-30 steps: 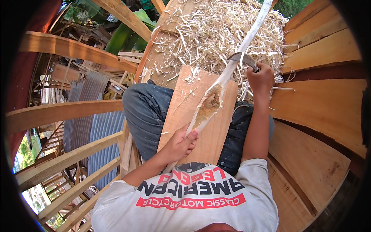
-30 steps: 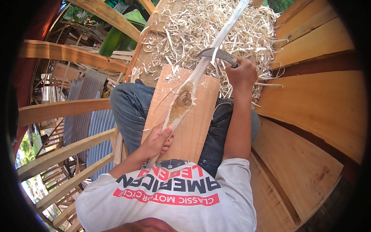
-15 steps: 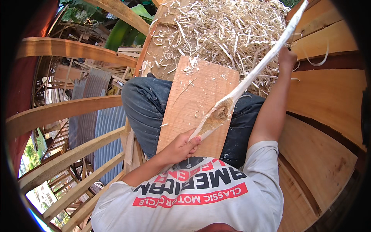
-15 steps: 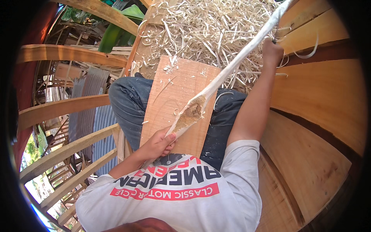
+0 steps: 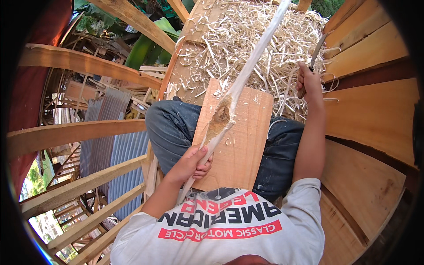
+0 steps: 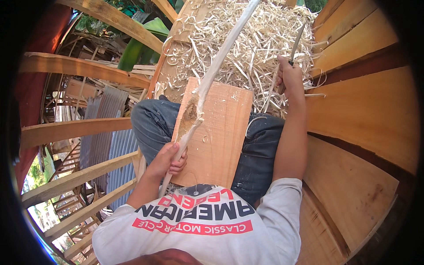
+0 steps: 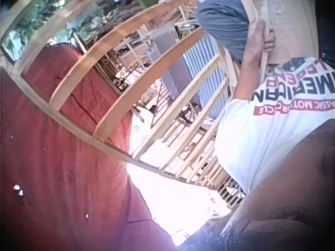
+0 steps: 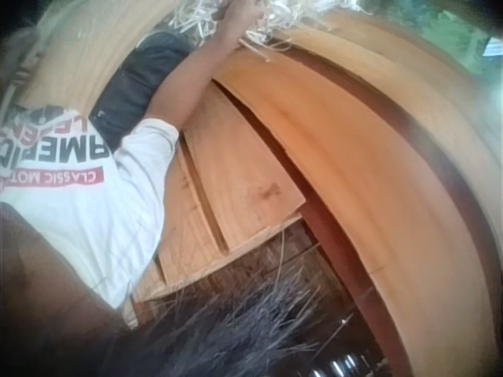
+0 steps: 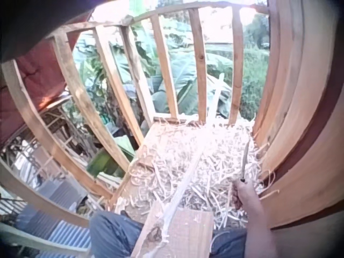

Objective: The person sits cross-legged and uses a curved knife to shave thin strips from a long wooden stick held against a flat board on their lap. Wood shavings accumulate on the board as the person repeatedly draws the blade along the stick's length.

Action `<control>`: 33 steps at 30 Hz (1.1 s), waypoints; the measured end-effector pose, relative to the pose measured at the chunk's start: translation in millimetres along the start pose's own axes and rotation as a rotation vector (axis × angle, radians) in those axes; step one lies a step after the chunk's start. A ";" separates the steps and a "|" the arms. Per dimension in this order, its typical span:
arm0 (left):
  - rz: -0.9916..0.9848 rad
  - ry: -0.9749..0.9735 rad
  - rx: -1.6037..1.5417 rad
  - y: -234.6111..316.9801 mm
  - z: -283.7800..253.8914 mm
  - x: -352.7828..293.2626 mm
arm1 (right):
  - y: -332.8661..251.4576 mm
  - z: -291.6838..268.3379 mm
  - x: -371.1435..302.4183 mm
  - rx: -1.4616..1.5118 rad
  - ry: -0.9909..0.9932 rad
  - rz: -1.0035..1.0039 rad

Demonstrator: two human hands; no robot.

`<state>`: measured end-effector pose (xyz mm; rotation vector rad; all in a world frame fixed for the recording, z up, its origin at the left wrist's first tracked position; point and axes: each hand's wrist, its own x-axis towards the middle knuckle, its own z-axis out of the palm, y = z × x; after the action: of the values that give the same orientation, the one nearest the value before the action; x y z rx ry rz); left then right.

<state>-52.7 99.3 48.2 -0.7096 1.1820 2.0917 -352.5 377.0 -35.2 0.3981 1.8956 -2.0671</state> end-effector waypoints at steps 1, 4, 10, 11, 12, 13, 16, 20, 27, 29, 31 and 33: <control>0.026 0.011 -0.015 1.2 -2.6 -0.7 | -3.5 10.8 -10.4 -0.037 -0.002 -0.010; 0.059 0.028 -0.033 6.7 -7.1 -1.6 | -7.6 38.4 -38.4 -0.385 0.090 -0.267; 0.072 0.071 -0.028 8.5 -5.4 -2.3 | 17.4 75.6 -58.4 -0.777 -0.060 -0.575; 0.067 0.064 -0.030 8.0 -5.3 -1.7 | 19.6 78.4 -60.5 -0.831 -0.068 -0.620; 0.062 0.059 -0.034 6.9 -5.0 -1.3 | 17.8 81.9 -66.4 -0.836 -0.077 -0.648; 0.057 0.054 -0.038 6.2 -4.5 -0.9 | 13.1 84.8 -74.3 -0.840 -0.085 -0.676; -0.013 -0.037 -0.066 7.8 -3.5 1.9 | 13.9 87.3 -78.4 -0.899 -0.075 -0.718; -0.013 -0.017 -0.030 5.4 3.0 5.7 | 16.3 83.2 -73.2 -1.012 -0.025 -0.624; -0.032 -0.070 0.007 -5.6 20.8 13.6 | 0.2 56.9 -48.5 -0.996 0.233 -0.485; -0.032 -0.075 0.014 -7.0 21.6 16.7 | 5.5 54.1 -45.1 -0.981 0.264 -0.516; -0.038 -0.064 0.029 -7.9 21.0 17.4 | 5.9 52.5 -39.0 -0.979 0.269 -0.499; -0.046 -0.069 0.021 -8.0 21.0 17.7 | 7.4 51.7 -34.1 -0.973 0.280 -0.555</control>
<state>-61.6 125.6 40.8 -0.6436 1.1377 2.0469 -318.2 326.1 -23.7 -0.1077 3.1296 -1.0698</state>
